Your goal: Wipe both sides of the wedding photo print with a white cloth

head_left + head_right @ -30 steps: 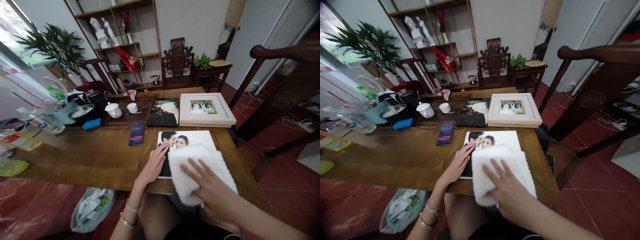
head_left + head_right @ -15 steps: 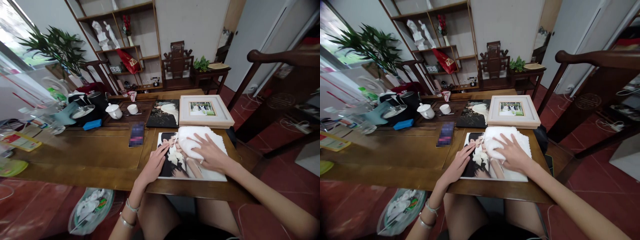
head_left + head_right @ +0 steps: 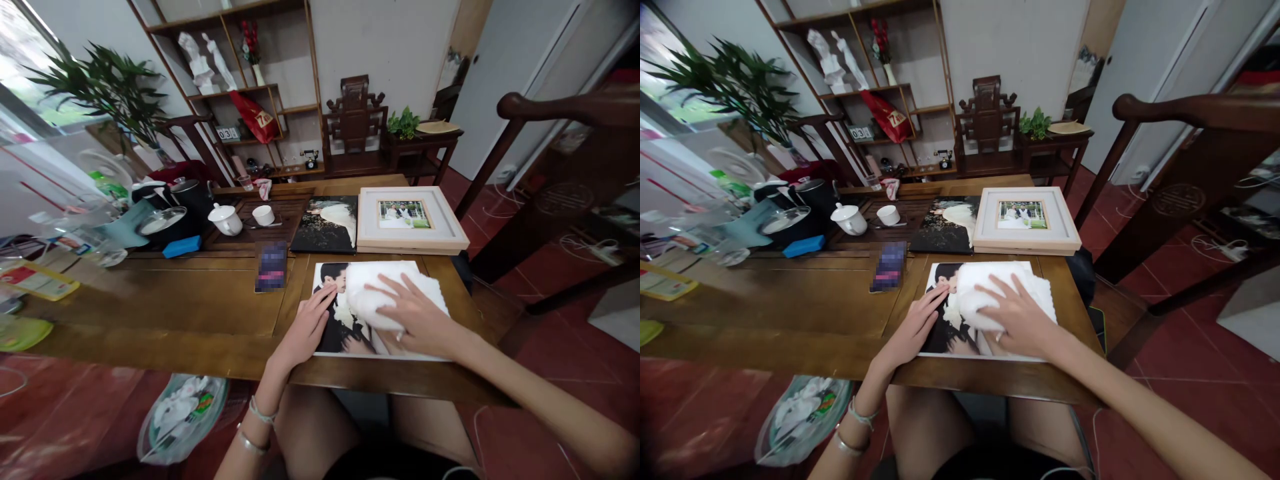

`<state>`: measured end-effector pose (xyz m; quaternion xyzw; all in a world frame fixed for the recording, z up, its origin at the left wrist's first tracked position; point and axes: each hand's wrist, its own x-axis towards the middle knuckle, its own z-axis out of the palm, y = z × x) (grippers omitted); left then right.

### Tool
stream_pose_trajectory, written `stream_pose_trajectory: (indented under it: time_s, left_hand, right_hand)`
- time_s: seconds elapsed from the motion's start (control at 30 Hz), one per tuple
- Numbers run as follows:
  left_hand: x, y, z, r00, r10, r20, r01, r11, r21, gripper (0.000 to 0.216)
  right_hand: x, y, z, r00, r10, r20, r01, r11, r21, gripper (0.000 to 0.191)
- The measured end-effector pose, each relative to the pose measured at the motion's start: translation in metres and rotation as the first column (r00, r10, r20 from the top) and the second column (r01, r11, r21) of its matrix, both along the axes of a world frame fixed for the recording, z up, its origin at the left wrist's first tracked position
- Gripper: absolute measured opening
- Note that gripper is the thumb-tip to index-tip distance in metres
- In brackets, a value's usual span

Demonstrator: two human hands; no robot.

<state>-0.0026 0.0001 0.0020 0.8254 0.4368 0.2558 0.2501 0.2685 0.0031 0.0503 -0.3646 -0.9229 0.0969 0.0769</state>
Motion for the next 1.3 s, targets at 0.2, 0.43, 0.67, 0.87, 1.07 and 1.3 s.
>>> stream_pose_trajectory:
  time_s: [0.2, 0.43, 0.67, 0.87, 1.07, 1.3]
  left_hand:
    - [0.0, 0.0, -0.001, 1.0, -0.014, 0.001, 0.014, 1.0, 0.022, 0.047]
    - [0.0, 0.0, 0.0, 1.0, 0.0, -0.003, 0.0, 1.0, 0.002, 0.047]
    - [0.001, 0.0, 0.0, 1.0, 0.009, -0.008, -0.009, 1.0, -0.009, 0.047]
    - [0.0, -0.001, 0.0, 1.0, 0.006, -0.012, -0.006, 1.0, 0.001, 0.046]
    - [0.001, 0.0, 0.002, 1.0, 0.017, -0.019, -0.017, 1.0, -0.012, 0.046]
    - [0.0, 0.001, 0.0, 1.0, 0.007, -0.011, -0.007, 1.0, -0.005, 0.046]
  right_hand:
    - [0.007, 0.042, -0.006, 0.996, -0.066, 0.061, 0.061, 0.994, 0.092, 0.041]
    - [-0.012, -0.065, -0.002, 0.999, -0.02, 0.049, 0.027, 0.989, -0.143, 0.04]
    - [-0.011, -0.046, 0.001, 0.999, -0.01, 0.036, 0.014, 0.993, -0.115, 0.043]
    - [-0.004, 0.035, -0.006, 0.991, -0.102, 0.09, 0.09, 0.987, 0.131, 0.035]
    - [-0.018, -0.028, -0.006, 0.994, -0.01, 0.111, 0.01, 1.0, -0.003, 0.038]
    - [-0.023, -0.061, -0.008, 0.996, 0.084, 0.024, -0.081, 0.993, -0.082, 0.037]
